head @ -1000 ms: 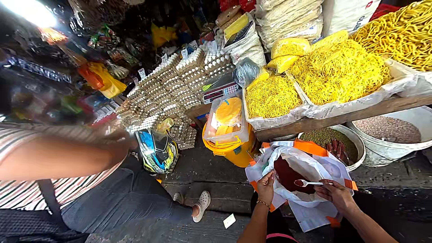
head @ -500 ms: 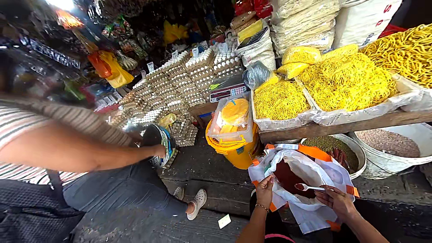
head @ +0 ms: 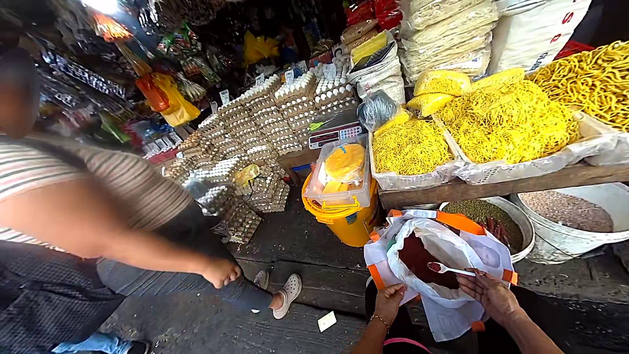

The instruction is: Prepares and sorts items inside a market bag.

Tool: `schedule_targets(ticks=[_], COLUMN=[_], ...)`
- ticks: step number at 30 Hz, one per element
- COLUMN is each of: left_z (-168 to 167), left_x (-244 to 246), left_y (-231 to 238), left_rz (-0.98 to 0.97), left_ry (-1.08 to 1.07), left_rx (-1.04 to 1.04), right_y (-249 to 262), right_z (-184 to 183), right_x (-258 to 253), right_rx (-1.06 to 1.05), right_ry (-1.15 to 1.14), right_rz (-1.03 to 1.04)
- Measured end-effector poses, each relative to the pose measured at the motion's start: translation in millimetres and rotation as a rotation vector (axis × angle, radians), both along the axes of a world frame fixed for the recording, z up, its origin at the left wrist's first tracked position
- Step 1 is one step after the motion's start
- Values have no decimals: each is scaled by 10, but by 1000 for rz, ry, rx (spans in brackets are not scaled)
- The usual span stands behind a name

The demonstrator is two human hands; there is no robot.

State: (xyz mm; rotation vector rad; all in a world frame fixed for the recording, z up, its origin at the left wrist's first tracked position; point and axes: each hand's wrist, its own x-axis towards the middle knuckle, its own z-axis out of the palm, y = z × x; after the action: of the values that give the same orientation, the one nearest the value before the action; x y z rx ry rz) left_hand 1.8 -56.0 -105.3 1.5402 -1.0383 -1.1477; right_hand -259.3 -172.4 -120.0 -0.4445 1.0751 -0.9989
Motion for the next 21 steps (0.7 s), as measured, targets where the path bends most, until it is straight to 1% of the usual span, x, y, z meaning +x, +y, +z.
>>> schedule_targets(ticks=[2,12,21], left_z=[-37,-3,-22], left_x=[23,6,49], left_y=[13,54,126], left_rz=[-20,-97,-113], left_ry=[-5,-37,-50], left_rx=[-2,59,27], right_y=[-12,10,21], right_z=[-19,-13,-45], right_x=[-1,-43,-75], right_rx=[7,18,7], right_ry=[-3,18,42], right_rz=[5,11,12])
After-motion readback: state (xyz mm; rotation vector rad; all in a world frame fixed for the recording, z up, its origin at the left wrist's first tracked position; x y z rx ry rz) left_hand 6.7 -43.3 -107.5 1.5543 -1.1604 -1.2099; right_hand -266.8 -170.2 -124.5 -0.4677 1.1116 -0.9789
